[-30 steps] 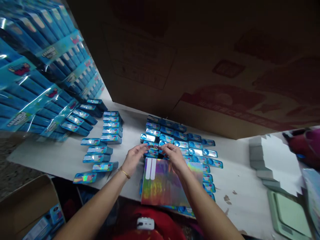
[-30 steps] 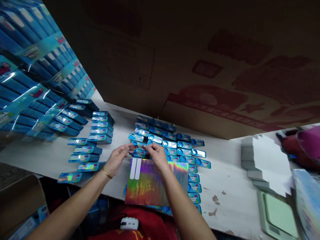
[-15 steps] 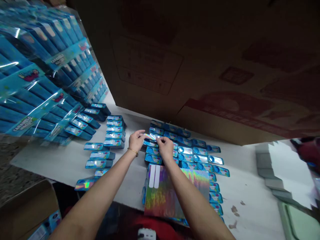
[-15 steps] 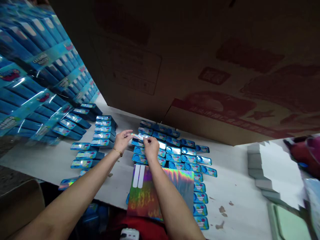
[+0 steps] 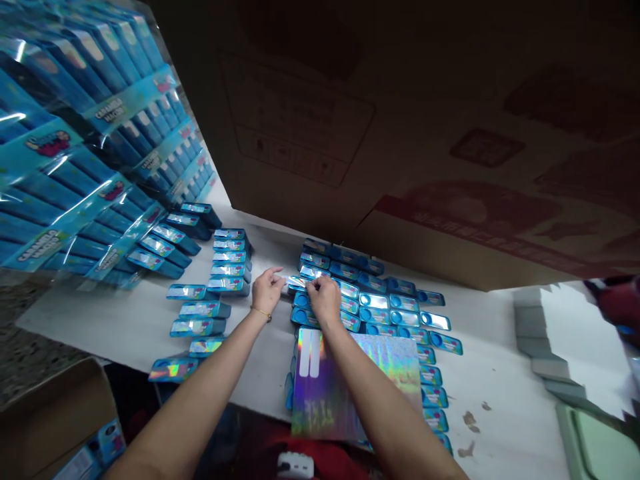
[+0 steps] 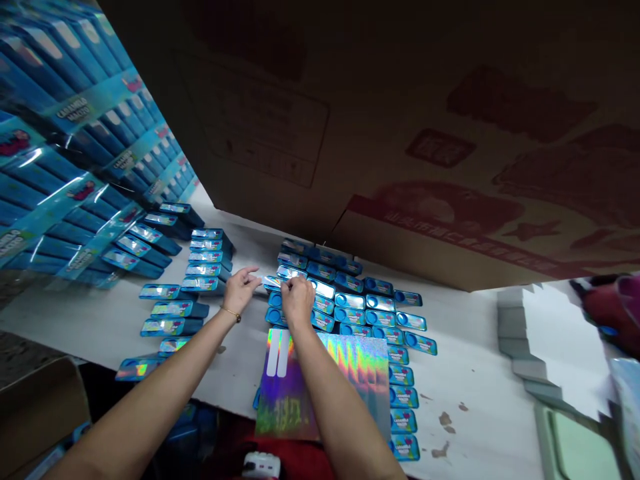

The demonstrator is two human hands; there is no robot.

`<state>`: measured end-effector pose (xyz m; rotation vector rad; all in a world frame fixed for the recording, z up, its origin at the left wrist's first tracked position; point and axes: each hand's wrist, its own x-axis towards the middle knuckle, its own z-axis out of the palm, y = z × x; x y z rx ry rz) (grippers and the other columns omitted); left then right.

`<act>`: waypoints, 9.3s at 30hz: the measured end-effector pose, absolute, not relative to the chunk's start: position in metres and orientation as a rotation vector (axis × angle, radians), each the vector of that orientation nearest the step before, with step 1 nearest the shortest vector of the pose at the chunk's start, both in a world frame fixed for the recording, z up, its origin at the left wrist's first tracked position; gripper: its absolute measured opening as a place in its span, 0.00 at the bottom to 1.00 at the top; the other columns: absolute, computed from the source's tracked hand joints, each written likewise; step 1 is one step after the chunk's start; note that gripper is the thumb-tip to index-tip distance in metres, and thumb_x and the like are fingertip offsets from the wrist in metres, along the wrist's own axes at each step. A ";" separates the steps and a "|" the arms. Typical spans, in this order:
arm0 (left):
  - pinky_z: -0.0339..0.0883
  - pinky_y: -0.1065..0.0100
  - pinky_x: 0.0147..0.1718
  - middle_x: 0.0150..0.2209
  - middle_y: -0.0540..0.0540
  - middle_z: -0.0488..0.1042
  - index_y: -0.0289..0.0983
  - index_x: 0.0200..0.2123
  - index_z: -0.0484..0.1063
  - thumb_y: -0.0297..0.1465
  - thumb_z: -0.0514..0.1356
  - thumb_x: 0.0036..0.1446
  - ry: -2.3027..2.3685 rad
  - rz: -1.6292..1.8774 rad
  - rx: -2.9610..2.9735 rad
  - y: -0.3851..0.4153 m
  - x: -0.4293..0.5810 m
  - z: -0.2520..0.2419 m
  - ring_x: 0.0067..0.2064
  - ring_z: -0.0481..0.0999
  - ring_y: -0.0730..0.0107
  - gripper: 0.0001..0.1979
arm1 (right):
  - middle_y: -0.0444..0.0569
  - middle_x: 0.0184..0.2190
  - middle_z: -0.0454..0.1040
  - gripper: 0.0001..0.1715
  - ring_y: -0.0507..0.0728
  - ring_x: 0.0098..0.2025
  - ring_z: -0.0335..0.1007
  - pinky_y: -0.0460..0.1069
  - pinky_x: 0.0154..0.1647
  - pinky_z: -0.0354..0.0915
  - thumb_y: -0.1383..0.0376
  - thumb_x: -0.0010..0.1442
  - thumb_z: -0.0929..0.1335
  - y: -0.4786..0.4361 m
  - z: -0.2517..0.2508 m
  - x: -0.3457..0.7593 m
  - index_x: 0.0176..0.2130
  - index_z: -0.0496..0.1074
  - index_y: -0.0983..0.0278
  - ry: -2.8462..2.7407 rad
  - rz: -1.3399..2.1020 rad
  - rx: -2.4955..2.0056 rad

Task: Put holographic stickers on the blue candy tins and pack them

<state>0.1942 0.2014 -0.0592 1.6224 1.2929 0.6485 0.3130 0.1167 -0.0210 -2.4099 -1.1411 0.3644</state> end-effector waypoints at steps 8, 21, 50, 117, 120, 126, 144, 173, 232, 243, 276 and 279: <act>0.62 0.70 0.30 0.23 0.49 0.72 0.35 0.37 0.72 0.34 0.59 0.43 1.372 0.555 1.704 0.201 0.200 -0.075 0.28 0.71 0.70 0.15 | 0.51 0.36 0.68 0.14 0.57 0.39 0.58 0.51 0.36 0.49 0.65 0.58 0.59 0.108 -0.006 0.314 0.41 0.69 0.60 -1.640 0.192 -2.545; 0.62 0.71 0.35 0.34 0.47 0.72 0.39 0.40 0.71 0.38 0.60 0.44 0.767 0.301 1.830 0.100 0.169 0.003 0.36 0.70 0.69 0.18 | 0.48 0.37 0.67 0.17 0.53 0.39 0.62 0.47 0.38 0.57 0.64 0.60 0.59 0.026 0.048 0.358 0.49 0.65 0.57 -1.874 0.392 -2.030; 0.60 0.75 0.25 0.28 0.48 0.73 0.32 0.39 0.71 0.38 0.61 0.43 1.084 0.686 0.999 0.104 0.180 0.000 0.28 0.69 0.76 0.20 | 0.44 0.22 0.71 0.14 0.52 0.26 0.64 0.46 0.29 0.59 0.57 0.43 0.68 0.046 0.013 0.297 0.26 0.74 0.66 -0.290 0.900 -1.645; 0.59 0.63 0.38 0.35 0.45 0.68 0.39 0.40 0.69 0.31 0.55 0.52 0.972 0.336 2.416 0.027 0.183 -0.019 0.40 0.65 0.64 0.10 | 0.46 0.28 0.70 0.07 0.53 0.34 0.62 0.48 0.34 0.53 0.63 0.55 0.66 -0.038 -0.020 0.360 0.34 0.73 0.60 -1.936 0.528 -1.859; 0.60 0.65 0.38 0.32 0.46 0.68 0.38 0.34 0.70 0.30 0.52 0.54 0.990 0.406 2.326 0.023 0.192 -0.019 0.37 0.67 0.67 0.07 | 0.46 0.28 0.69 0.08 0.53 0.33 0.60 0.48 0.32 0.50 0.62 0.57 0.64 -0.043 -0.013 0.367 0.35 0.73 0.58 -2.095 0.396 -1.872; 0.62 0.68 0.36 0.32 0.47 0.68 0.37 0.31 0.69 0.29 0.50 0.55 1.092 0.577 2.185 0.016 0.206 -0.021 0.36 0.68 0.70 0.08 | 0.50 0.35 0.69 0.15 0.55 0.36 0.59 0.51 0.35 0.51 0.66 0.60 0.60 -0.068 -0.020 0.367 0.47 0.66 0.61 -2.282 0.088 -1.876; 0.62 0.65 0.39 0.36 0.43 0.72 0.35 0.40 0.69 0.38 0.48 0.56 1.103 0.803 1.439 0.029 0.188 -0.006 0.39 0.70 0.67 0.16 | 0.41 0.18 0.65 0.09 0.48 0.22 0.58 0.44 0.23 0.53 0.61 0.46 0.67 -0.026 0.043 0.336 0.23 0.69 0.66 -0.617 1.054 -1.644; 0.63 0.71 0.28 0.23 0.49 0.71 0.34 0.34 0.71 0.34 0.60 0.42 1.325 0.687 1.458 0.122 0.174 -0.082 0.27 0.70 0.72 0.14 | 0.53 0.31 0.68 0.12 0.58 0.35 0.59 0.51 0.33 0.50 0.64 0.58 0.60 0.034 -0.009 0.288 0.35 0.72 0.61 -1.611 0.081 -2.420; 0.60 0.74 0.27 0.25 0.51 0.69 0.33 0.39 0.68 0.35 0.61 0.44 1.065 0.659 0.837 0.034 0.159 0.015 0.26 0.67 0.78 0.18 | 0.39 0.13 0.63 0.16 0.45 0.13 0.51 0.42 0.14 0.46 0.56 0.42 0.70 -0.037 0.026 0.274 0.25 0.69 0.67 -0.194 1.186 -1.517; 0.59 0.74 0.28 0.24 0.54 0.68 0.33 0.40 0.64 0.30 0.62 0.39 1.044 0.540 1.015 0.069 0.145 -0.008 0.26 0.67 0.79 0.21 | 0.38 0.11 0.62 0.17 0.48 0.14 0.55 0.43 0.16 0.51 0.54 0.45 0.68 -0.017 0.000 0.252 0.25 0.71 0.66 -0.302 0.978 -1.744; 0.64 0.67 0.39 0.34 0.46 0.71 0.37 0.34 0.72 0.26 0.52 0.47 1.104 0.574 1.760 0.078 0.152 -0.069 0.36 0.70 0.69 0.11 | 0.53 0.34 0.70 0.25 0.56 0.31 0.68 0.47 0.27 0.57 0.72 0.56 0.56 -0.010 0.002 0.255 0.53 0.58 0.60 -1.745 0.478 -2.622; 0.62 0.64 0.43 0.38 0.44 0.70 0.37 0.37 0.72 0.23 0.49 0.50 1.093 0.565 1.949 0.072 0.146 -0.056 0.40 0.69 0.67 0.15 | 0.53 0.33 0.70 0.24 0.56 0.30 0.68 0.48 0.27 0.59 0.72 0.55 0.58 -0.015 0.014 0.260 0.51 0.61 0.61 -1.846 0.526 -2.560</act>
